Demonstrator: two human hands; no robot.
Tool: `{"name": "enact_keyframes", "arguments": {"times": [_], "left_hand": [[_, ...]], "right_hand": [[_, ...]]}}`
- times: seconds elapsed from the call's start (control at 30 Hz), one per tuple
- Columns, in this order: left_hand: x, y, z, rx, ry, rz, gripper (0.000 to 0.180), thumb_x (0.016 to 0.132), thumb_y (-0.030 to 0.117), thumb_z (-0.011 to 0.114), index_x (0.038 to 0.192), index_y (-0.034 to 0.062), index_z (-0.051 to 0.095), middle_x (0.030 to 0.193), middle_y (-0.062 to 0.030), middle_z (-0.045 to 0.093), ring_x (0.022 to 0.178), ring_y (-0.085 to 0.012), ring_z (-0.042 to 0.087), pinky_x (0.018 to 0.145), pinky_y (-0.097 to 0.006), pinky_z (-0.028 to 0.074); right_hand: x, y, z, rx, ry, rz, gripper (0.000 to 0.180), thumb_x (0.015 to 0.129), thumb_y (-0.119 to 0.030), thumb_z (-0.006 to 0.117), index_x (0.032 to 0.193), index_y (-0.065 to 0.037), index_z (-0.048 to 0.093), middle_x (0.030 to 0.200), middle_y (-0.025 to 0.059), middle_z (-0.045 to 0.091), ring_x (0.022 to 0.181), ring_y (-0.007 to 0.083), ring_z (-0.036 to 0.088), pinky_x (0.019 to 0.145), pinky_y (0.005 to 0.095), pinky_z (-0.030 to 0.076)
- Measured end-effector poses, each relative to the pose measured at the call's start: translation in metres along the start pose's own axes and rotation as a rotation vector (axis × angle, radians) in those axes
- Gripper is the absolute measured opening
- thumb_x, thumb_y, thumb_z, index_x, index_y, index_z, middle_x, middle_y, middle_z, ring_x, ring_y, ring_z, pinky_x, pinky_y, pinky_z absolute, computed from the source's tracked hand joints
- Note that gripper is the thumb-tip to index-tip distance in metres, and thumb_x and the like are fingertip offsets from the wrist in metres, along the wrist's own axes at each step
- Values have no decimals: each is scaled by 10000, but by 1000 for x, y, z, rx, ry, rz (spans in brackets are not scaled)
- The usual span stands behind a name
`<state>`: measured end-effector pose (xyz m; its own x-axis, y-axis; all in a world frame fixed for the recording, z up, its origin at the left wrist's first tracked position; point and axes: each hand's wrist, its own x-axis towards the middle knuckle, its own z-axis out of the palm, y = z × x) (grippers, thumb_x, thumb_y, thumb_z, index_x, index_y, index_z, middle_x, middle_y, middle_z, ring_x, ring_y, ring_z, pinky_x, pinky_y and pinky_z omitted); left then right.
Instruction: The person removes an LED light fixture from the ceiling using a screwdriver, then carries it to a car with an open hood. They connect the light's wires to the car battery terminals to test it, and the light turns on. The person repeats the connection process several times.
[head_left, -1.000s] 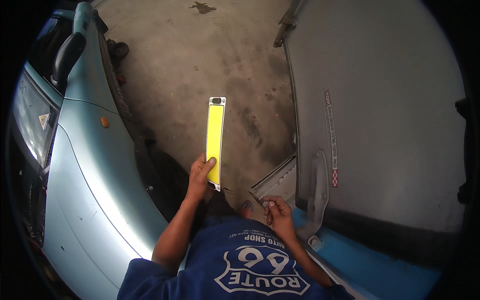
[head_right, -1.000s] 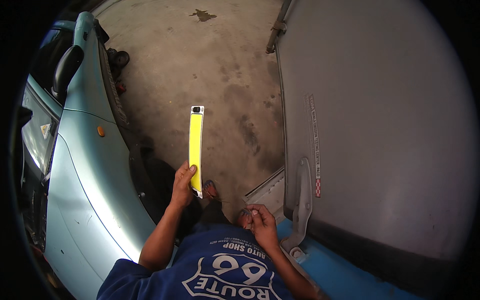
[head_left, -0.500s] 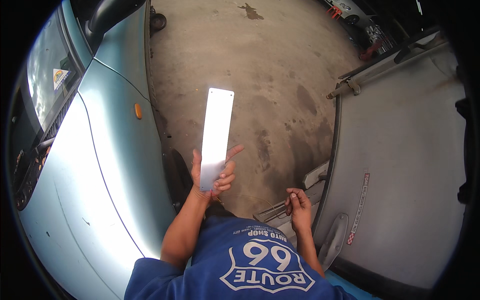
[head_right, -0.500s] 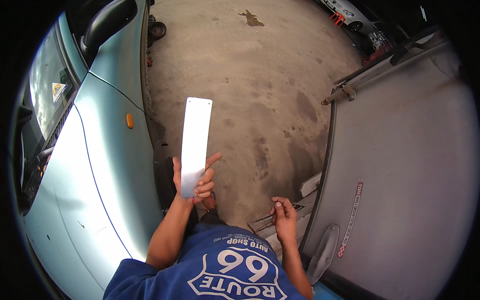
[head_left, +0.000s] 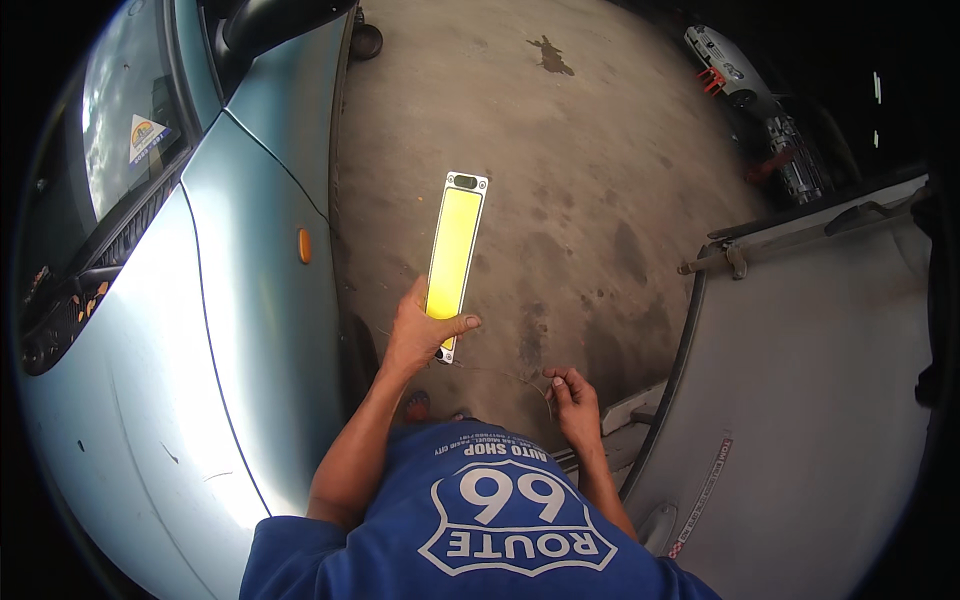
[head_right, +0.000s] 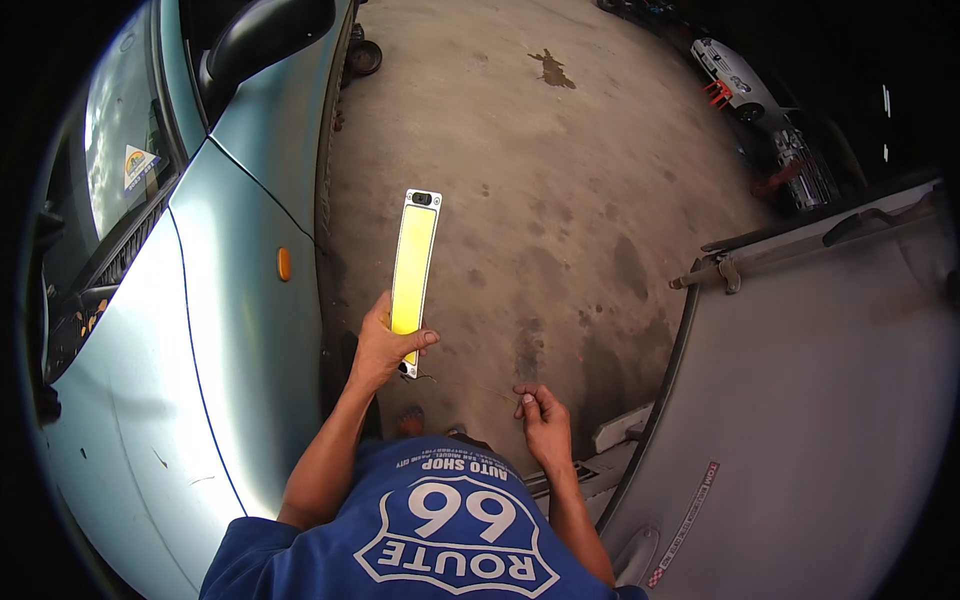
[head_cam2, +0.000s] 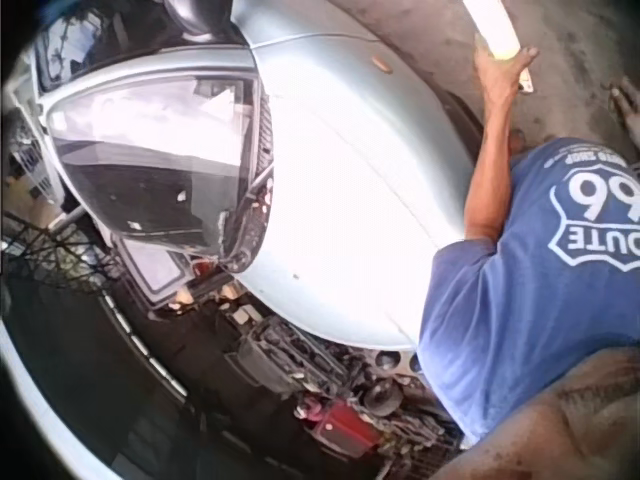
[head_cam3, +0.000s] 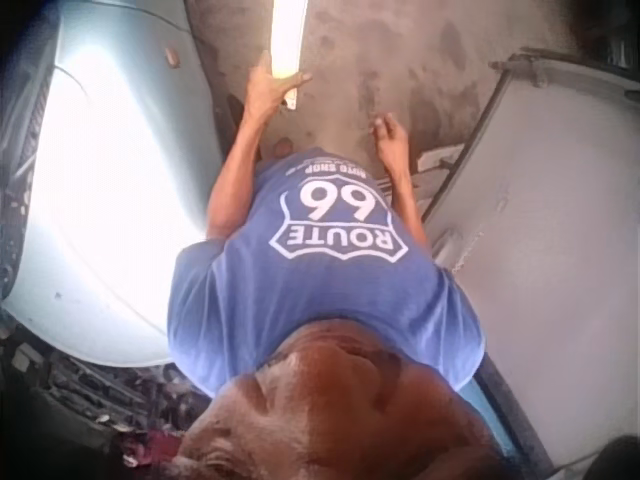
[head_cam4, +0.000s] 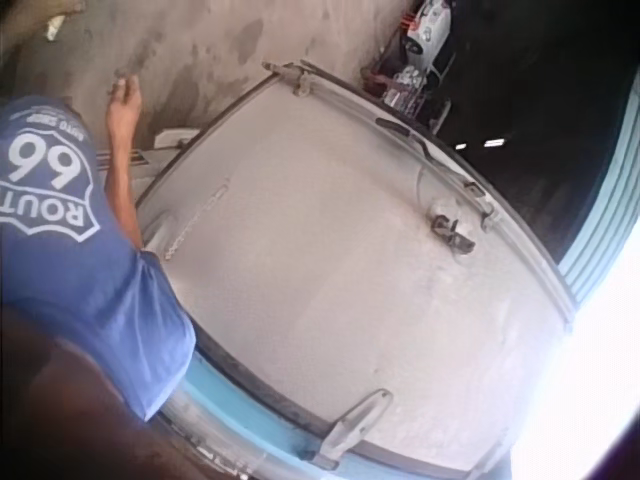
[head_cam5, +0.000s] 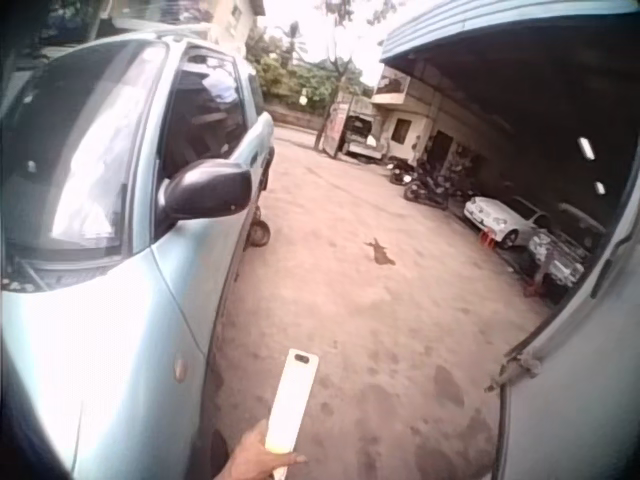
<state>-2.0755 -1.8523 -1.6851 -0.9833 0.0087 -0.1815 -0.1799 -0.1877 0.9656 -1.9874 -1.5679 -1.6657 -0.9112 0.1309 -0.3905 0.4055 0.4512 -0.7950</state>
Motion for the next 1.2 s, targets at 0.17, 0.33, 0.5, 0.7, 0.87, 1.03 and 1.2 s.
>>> {"name": "enact_keyframes", "arguments": {"times": [0.17, 0.33, 0.5, 0.7, 0.87, 1.03, 1.2], "left_hand": [[42, 1, 18, -162, -76, -159, 342, 914, 108, 787, 1188, 11, 608, 930, -62, 697, 744, -161, 719, 693, -316, 635], [119, -1, 47, -232, -63, -130, 268, 982, 109, 703, 1211, 1, 615, 958, -75, 713, 775, -182, 745, 709, -338, 650], [245, 6, 92, -154, -68, -109, 264, 985, 93, 694, 1217, -6, 617, 965, -94, 727, 788, -211, 760, 693, -338, 641], [399, 46, 146, -146, -49, -179, 274, 982, 78, 690, 1231, -8, 614, 981, -112, 736, 791, -232, 765, 700, -348, 646], [526, 64, 176, -185, -51, -134, 300, 981, 81, 692, 1264, -2, 635, 1045, -77, 739, 830, -136, 712, 730, -300, 599], [688, 68, 193, -218, -88, -94, 293, 989, 104, 694, 1255, -2, 637, 1020, -92, 742, 830, -152, 727, 732, -305, 603], [869, 102, 205, -149, -152, -129, 297, 985, 111, 706, 1252, -5, 644, 1004, -72, 737, 822, -125, 705, 736, -291, 583]], "right_hand": [[58, -7, 2, -34, -116, 3, 234, 1049, -144, 512, 1147, -44, 699, 757, 27, 630, 720, 110, 567, 700, 284, 467], [142, -11, -16, 35, -115, -17, 235, 1054, -140, 504, 1157, -48, 695, 759, 21, 626, 674, 91, 535, 650, 272, 446], [258, -16, -56, 109, -54, 53, 228, 1046, -122, 511, 1141, -38, 700, 741, 38, 631, 700, 111, 559, 685, 295, 466], [416, -84, -139, 118, 16, 94, 224, 1051, -129, 517, 1146, -50, 703, 743, 21, 635, 683, 105, 543, 668, 292, 465], [562, -159, -185, 67, 46, -28, 229, 1053, -138, 520, 1162, -52, 702, 744, 15, 633, 677, 99, 533, 659, 286, 459], [722, -208, -199, 21, 52, -59, 234, 1048, -142, 521, 1157, -50, 707, 750, 24, 639, 683, 107, 540, 670, 300, 470], [861, -270, -216, -42, 96, 59, 239, 1034, -134, 525, 1151, -40, 710, 770, 45, 665, 717, 129, 594, 702, 314, 494]]}}
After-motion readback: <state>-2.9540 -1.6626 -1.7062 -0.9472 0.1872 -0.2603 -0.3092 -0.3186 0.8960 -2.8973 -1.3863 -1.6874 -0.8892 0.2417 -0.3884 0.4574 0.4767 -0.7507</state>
